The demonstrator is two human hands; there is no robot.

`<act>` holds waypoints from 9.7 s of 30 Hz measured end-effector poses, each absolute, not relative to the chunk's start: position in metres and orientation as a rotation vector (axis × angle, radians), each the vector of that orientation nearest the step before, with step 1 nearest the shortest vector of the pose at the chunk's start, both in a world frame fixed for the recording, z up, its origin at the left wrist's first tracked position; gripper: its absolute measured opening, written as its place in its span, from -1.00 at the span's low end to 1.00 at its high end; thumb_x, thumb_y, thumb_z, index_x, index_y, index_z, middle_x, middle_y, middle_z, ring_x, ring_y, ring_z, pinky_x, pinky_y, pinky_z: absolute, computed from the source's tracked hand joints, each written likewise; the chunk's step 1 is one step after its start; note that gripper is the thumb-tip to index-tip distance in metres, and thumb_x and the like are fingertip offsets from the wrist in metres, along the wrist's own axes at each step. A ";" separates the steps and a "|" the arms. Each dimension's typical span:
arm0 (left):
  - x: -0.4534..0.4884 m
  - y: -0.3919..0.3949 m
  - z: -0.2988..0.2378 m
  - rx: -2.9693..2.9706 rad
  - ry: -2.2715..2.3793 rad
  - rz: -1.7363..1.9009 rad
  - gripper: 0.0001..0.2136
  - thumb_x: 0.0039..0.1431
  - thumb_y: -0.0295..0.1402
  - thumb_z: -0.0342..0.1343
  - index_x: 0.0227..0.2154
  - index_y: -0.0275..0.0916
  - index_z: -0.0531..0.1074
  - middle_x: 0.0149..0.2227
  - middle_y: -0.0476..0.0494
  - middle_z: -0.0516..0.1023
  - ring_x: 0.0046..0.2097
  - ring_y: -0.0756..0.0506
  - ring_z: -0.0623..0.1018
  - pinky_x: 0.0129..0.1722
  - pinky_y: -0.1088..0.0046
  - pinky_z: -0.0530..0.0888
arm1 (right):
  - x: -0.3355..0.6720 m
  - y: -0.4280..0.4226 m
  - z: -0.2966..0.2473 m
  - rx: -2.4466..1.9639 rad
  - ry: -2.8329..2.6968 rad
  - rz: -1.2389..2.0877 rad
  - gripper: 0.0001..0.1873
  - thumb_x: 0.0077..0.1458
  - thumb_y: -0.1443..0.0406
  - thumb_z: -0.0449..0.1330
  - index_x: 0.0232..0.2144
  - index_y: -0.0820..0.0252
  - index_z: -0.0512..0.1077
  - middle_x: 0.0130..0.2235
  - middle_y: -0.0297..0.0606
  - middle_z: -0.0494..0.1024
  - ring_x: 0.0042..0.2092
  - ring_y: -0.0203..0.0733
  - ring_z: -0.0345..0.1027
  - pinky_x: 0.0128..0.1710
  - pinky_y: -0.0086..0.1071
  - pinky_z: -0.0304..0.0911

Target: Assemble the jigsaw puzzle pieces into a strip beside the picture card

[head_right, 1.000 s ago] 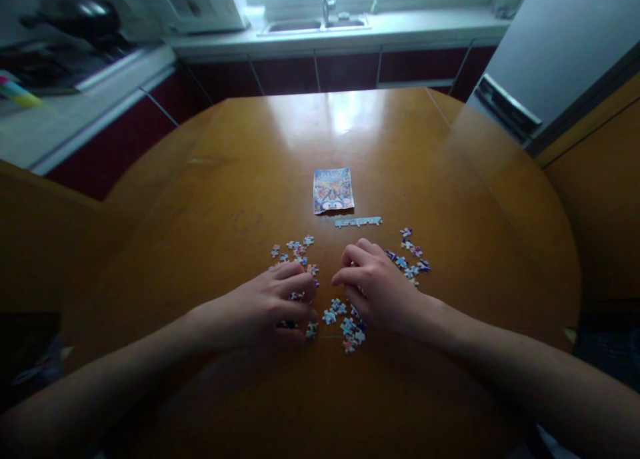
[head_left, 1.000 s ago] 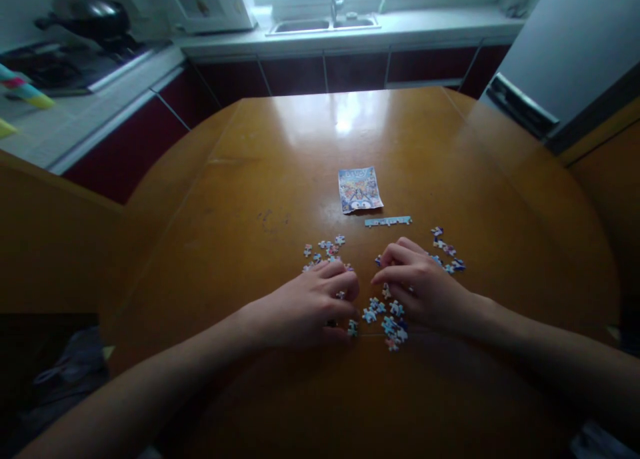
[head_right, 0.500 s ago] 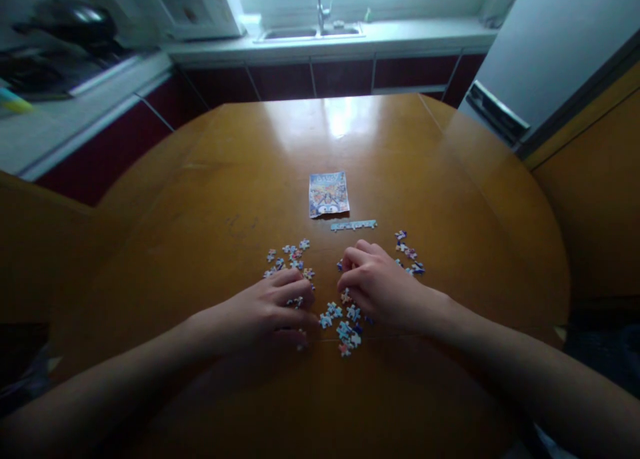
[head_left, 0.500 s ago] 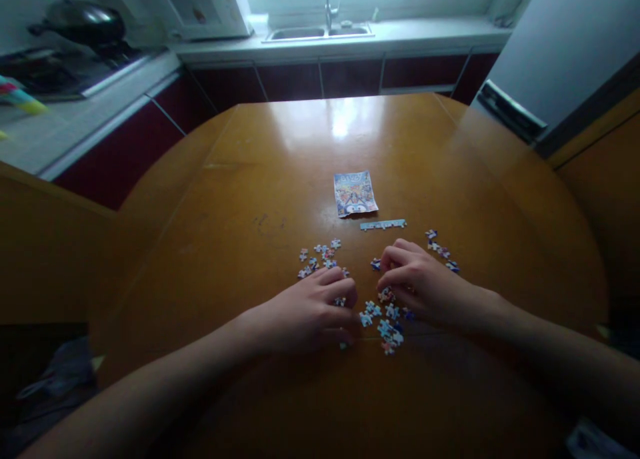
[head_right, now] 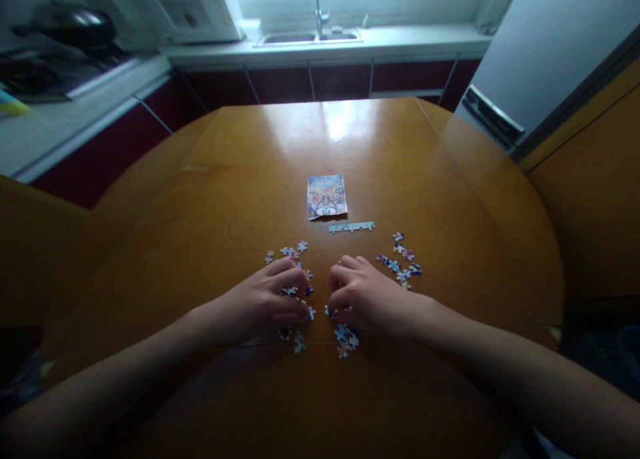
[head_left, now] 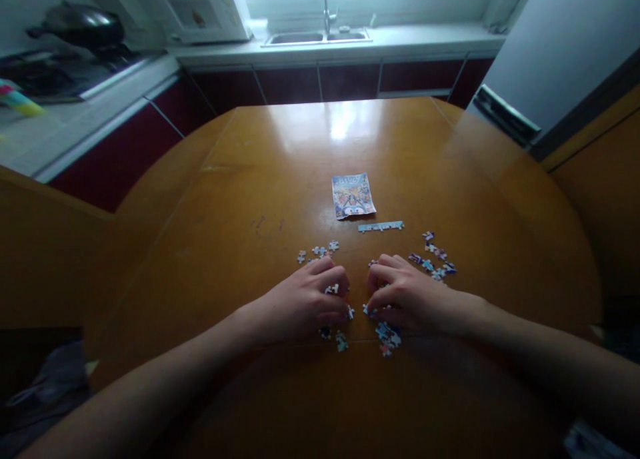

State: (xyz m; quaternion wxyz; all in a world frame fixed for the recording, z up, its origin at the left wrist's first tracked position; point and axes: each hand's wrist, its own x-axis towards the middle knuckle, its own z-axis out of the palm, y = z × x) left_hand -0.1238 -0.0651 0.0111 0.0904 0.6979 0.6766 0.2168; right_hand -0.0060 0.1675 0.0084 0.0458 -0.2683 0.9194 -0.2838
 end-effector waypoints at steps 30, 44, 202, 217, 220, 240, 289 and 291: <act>-0.132 -0.068 0.016 2.034 2.044 0.754 -0.86 0.28 -0.37 0.18 -0.14 -0.11 0.57 -0.16 -0.16 0.47 -0.08 -0.14 0.37 -0.04 0.28 0.39 | -0.006 0.175 0.019 -0.669 2.961 -0.981 -0.78 0.29 0.27 0.15 -0.18 0.11 0.61 -0.23 -0.16 0.46 -0.14 -0.12 0.23 -0.13 -0.23 0.20; -0.126 -0.067 0.011 2.027 1.941 0.705 -0.90 0.26 -0.35 0.22 -0.19 -0.10 0.57 -0.13 -0.15 0.46 -0.07 -0.14 0.37 0.01 0.29 0.37 | -0.007 0.231 0.048 -0.697 2.705 -0.916 -0.82 0.27 0.27 0.19 -0.23 0.10 0.62 -0.30 -0.26 0.52 -0.26 -0.25 0.35 -0.21 -0.34 0.20; -0.106 -0.057 0.012 1.504 2.288 1.416 -0.91 0.11 -0.46 0.28 -0.32 -0.25 0.50 -0.49 0.03 0.42 -0.42 0.00 0.39 -0.34 0.43 0.34 | -0.004 0.153 0.004 -0.547 3.189 -1.501 -0.96 0.13 0.38 0.24 -0.31 0.23 0.50 -0.36 -0.22 0.50 -0.30 -0.21 0.34 -0.36 -0.33 0.28; -0.110 -0.058 0.017 1.412 2.222 1.443 -0.92 0.23 -0.50 0.13 -0.36 -0.26 0.50 -0.43 -0.06 0.49 -0.35 -0.03 0.43 -0.34 0.45 0.36 | -0.003 0.155 0.008 -0.547 3.199 -1.476 -0.94 0.12 0.39 0.25 -0.30 0.21 0.51 -0.35 -0.23 0.50 -0.29 -0.19 0.34 -0.34 -0.30 0.28; -0.115 -0.060 0.019 1.366 2.234 1.430 -0.89 0.26 -0.48 0.10 -0.34 -0.26 0.51 -0.39 -0.08 0.52 -0.32 -0.05 0.46 -0.30 0.41 0.38 | -0.001 0.154 0.012 -0.564 3.218 -1.454 -0.94 0.13 0.38 0.25 -0.30 0.18 0.51 -0.36 -0.24 0.49 -0.30 -0.19 0.33 -0.35 -0.29 0.26; -0.126 -0.066 0.013 1.378 2.302 1.367 -0.90 0.28 -0.48 0.08 -0.29 -0.23 0.50 -0.36 -0.06 0.51 -0.29 -0.05 0.46 -0.25 0.39 0.37 | -0.005 0.162 0.016 -0.594 3.229 -1.390 -0.93 0.12 0.38 0.24 -0.31 0.13 0.49 -0.37 -0.25 0.49 -0.30 -0.17 0.31 -0.33 -0.26 0.24; -0.123 -0.063 0.014 1.407 2.275 1.351 -0.89 0.27 -0.50 0.08 -0.30 -0.24 0.50 -0.36 -0.06 0.51 -0.29 -0.04 0.45 -0.25 0.39 0.36 | -0.006 0.164 0.014 -0.485 3.261 -1.386 -0.97 0.11 0.38 0.28 -0.32 0.21 0.51 -0.38 -0.24 0.50 -0.28 -0.17 0.30 -0.29 -0.26 0.20; -0.123 -0.063 0.013 1.410 2.272 1.345 -0.89 0.27 -0.50 0.08 -0.30 -0.24 0.50 -0.36 -0.06 0.51 -0.29 -0.04 0.45 -0.24 0.39 0.37 | -0.006 0.164 0.014 -0.473 3.265 -1.382 -0.97 0.12 0.38 0.27 -0.32 0.21 0.51 -0.38 -0.25 0.50 -0.29 -0.17 0.29 -0.29 -0.26 0.19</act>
